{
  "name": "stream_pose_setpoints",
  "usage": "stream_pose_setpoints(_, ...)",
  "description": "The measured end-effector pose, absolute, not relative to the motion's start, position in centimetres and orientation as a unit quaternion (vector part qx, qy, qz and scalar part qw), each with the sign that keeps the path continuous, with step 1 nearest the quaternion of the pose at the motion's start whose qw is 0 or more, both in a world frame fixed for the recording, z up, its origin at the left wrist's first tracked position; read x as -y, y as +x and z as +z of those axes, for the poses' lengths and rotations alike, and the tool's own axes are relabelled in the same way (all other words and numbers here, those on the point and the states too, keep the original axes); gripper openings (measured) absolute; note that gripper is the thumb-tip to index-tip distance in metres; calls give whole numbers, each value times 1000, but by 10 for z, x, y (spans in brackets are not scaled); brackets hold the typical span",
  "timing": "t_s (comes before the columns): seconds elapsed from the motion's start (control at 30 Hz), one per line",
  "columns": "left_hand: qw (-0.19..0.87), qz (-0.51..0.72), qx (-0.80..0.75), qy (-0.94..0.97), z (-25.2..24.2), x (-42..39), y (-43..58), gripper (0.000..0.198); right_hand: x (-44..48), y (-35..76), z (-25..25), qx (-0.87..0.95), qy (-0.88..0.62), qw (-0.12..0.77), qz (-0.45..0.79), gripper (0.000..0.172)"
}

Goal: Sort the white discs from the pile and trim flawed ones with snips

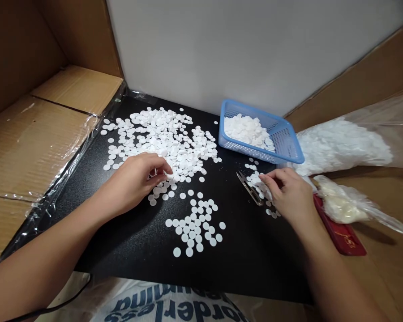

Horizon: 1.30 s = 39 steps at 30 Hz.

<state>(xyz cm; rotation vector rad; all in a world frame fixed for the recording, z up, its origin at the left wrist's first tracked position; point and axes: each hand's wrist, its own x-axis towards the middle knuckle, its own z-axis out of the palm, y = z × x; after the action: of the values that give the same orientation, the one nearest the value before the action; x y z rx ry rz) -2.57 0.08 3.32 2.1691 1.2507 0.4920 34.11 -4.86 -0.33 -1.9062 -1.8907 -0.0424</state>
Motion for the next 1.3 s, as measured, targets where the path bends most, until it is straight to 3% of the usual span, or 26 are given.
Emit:
stream_pose_setpoints(0.2, 256, 141, -420, 859, 24, 36, -29, 12, 59, 292, 4, 725, -630, 273, 61, 23)
stream_pose_setpoints(0.33, 237, 189, -409, 861, 7, 63, -31, 9, 60, 269, -2, 786, -510, 340, 85, 34)
stream_pose_setpoints(0.53, 189, 243, -422, 853, -5, 81, -26, 16, 59, 248, -11, 785, -449, 359, 232, 37)
stream_pose_setpoints(0.9, 181, 265, -431, 843, -7, 93, -10, 8, 59, 233, -23, 843, -377, 248, 294, 46)
stream_pose_setpoints(1.03, 173, 217, -406, 871, -16, 95, -6, 24, 72, 231, -25, 863, -338, 217, 307, 58)
stream_pose_setpoints(1.17, 146, 189, -383, 892, -23, 97, -4, 52, 79, 237, -19, 835, -376, 239, 323, 56)
stream_pose_setpoints(1.3, 131, 172, -386, 897, -29, 99, -8, 45, 76, 253, -11, 743, -511, 348, 259, 34)
